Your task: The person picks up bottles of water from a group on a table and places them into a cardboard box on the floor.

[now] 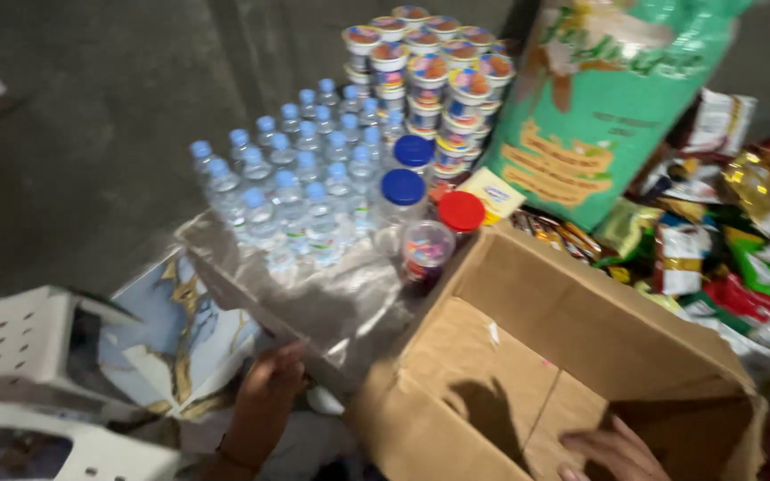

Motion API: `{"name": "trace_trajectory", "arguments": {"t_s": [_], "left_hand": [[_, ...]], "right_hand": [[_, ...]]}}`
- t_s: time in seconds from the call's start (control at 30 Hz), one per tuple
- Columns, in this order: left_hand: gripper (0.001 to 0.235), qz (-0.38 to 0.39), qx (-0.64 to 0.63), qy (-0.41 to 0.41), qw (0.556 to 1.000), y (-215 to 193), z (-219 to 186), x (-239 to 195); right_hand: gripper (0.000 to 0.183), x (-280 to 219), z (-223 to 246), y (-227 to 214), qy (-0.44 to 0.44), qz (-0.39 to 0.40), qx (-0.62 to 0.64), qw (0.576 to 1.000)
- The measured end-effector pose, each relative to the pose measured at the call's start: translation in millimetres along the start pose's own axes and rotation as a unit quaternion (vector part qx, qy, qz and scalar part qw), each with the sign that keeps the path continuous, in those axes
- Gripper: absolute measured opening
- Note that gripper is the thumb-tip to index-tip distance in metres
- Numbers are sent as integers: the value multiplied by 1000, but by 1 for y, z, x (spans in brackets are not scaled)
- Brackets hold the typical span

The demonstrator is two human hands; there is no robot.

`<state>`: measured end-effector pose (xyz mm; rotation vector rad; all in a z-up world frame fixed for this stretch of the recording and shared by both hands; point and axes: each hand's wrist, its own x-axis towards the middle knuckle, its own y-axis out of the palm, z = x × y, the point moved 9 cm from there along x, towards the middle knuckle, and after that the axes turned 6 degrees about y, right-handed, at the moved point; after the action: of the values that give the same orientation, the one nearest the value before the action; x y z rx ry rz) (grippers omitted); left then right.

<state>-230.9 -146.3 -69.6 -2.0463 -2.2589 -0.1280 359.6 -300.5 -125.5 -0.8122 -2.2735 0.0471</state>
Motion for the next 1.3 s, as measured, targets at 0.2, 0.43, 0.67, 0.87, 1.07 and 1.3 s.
{"name": "trace_trajectory", "arguments": {"t_s": [0.2, 0.43, 0.67, 0.87, 1.07, 1.3], "left_hand": [[39, -31, 90, 95, 991, -25, -54, 47], [44, -44, 110, 108, 987, -67, -97, 147], [56, -59, 180, 187, 964, -122, -82, 269], [69, -61, 264, 209, 940, -130, -97, 331], [73, -42, 271, 260, 926, -126, -82, 358], [55, -9, 317, 294, 902, -102, -81, 343]], "right_hand": [[41, 344, -52, -90, 242, 271, 664, 653], [39, 517, 41, -72, 214, 252, 758, 563], [54, 636, 181, -38, 218, 327, 733, 555], [78, 680, 259, -14, 194, 322, 687, 621], [79, 681, 296, 1, 185, 324, 730, 573], [71, 655, 319, 5, 245, 375, 733, 513]]}}
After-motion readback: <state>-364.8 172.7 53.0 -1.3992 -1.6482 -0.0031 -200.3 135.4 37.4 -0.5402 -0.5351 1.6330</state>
